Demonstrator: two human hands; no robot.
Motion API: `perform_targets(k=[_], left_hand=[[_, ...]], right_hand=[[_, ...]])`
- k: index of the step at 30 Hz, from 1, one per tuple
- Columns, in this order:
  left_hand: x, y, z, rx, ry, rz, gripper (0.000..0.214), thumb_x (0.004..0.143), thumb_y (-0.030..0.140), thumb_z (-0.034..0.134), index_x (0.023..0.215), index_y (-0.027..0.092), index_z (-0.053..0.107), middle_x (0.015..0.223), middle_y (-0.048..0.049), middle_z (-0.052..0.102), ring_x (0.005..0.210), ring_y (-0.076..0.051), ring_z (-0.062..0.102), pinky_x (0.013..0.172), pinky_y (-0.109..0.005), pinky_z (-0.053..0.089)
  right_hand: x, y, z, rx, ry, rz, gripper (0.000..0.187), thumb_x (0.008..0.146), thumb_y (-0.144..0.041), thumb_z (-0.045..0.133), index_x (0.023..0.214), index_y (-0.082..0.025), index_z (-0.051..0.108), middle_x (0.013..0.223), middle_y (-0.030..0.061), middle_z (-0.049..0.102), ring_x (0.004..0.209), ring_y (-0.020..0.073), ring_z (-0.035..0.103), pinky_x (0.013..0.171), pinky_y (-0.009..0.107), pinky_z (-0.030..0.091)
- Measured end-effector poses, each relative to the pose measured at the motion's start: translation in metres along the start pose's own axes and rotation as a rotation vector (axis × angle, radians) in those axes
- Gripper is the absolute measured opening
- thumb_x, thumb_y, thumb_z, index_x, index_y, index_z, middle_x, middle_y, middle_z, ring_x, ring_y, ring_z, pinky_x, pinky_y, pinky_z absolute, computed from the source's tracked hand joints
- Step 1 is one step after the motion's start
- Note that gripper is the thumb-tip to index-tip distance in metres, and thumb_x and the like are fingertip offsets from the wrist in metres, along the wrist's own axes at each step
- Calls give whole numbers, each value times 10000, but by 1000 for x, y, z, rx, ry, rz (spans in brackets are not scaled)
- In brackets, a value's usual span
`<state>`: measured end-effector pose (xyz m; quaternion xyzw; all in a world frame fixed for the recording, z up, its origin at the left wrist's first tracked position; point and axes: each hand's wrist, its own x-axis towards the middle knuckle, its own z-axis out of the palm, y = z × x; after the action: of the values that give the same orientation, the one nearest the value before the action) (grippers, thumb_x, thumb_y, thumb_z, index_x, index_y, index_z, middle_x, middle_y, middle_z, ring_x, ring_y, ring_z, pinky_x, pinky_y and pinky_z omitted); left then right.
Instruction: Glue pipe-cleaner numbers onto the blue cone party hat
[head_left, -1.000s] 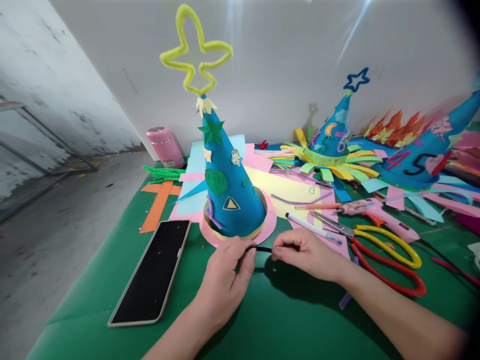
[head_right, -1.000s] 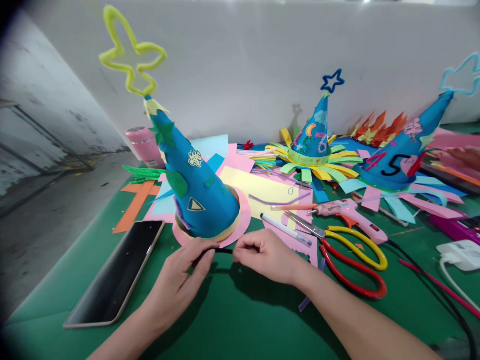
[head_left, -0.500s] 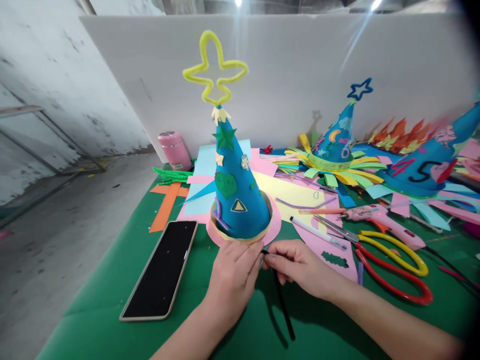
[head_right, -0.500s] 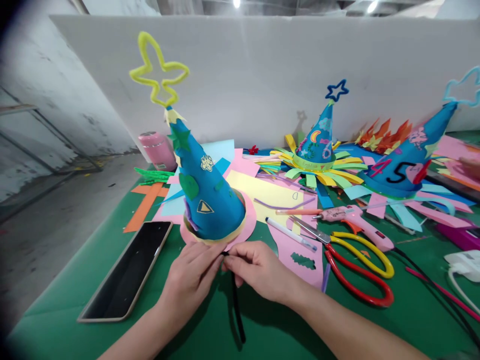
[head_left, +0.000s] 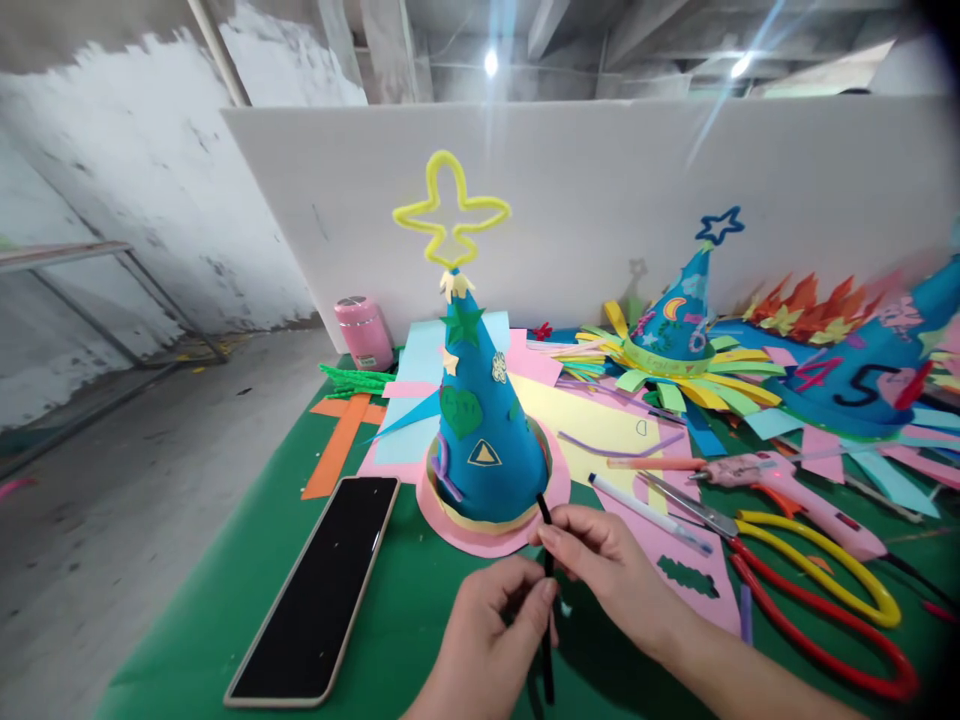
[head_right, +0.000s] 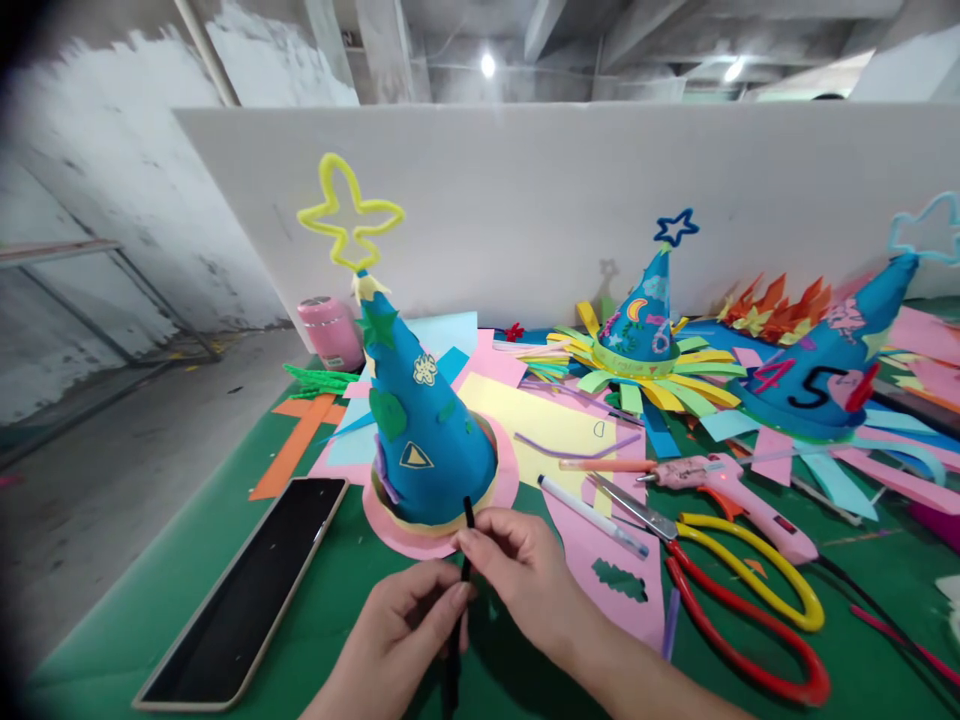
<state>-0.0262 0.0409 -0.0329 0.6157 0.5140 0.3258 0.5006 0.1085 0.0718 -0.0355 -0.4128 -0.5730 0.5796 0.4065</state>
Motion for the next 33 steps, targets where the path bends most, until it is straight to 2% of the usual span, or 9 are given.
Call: perform_targets(k=[5,9,14,20,23,28,30,32,33], left_hand=[[3,2,0,-202,-57,-146,298,746,393,495,574,152,465,430,6,503,401,-81,393,434,-205,303],[2,-3,-2,-372,-125,-172,320,715,436,536,631,128,522,415,4,526,379,-75,402,421,-195,280],[1,-9,-5,-605,-286,-206,291,713,417,568,673,129,550,439,1,570,395,-83,469,467,-198,309],[1,-8,-4,-662,-399,-212,279,733,407,556,692,130,555,492,-27,607,428,-101,485,506,-220,326],[2,-4,-4,-621,-343,-210,299,697,422,589,654,127,579,579,-39,609,492,-95,451,522,-218,309],[3,0,-5,-408,-85,-174,285,647,404,640,588,126,623,524,23,460,515,-81,332,489,-211,232],[2,-1,-6,-393,-71,-219,272,689,387,600,606,128,614,484,38,415,482,-75,290,464,-219,186],[1,-3,-6,-419,-85,-257,254,711,358,573,598,131,589,466,46,392,463,-73,267,457,-225,157],[1,-4,-7,-437,-93,-266,243,716,339,566,587,134,575,465,45,392,463,-74,268,459,-226,155]], right_hand=[[-4,-2,-3,56,5,-7,239,814,-342,489,669,-152,495,593,-46,372,551,77,342,509,199,286],[-6,0,-5,137,17,8,249,795,-358,521,652,-154,524,575,-47,379,541,74,342,504,193,286],[-6,5,-3,360,13,78,191,722,-334,623,820,-172,600,682,-18,467,530,64,362,484,191,310],[-7,7,0,408,88,87,141,706,-295,648,743,-163,614,609,-29,469,510,58,381,480,181,331],[-6,6,1,418,112,72,155,692,-294,659,742,-173,576,616,-35,474,497,61,398,473,184,348],[-5,6,1,352,42,24,155,738,-293,611,707,-171,520,602,-41,462,525,68,418,480,178,356],[-5,4,-2,261,42,4,124,764,-287,577,738,-178,525,633,-35,465,556,76,432,508,186,373],[-5,0,-8,98,57,-75,101,793,-257,535,878,-204,543,751,-6,506,659,101,479,594,215,412],[-5,-2,-11,-14,54,-141,157,805,-235,513,959,-221,540,834,14,518,729,118,495,654,239,423]])
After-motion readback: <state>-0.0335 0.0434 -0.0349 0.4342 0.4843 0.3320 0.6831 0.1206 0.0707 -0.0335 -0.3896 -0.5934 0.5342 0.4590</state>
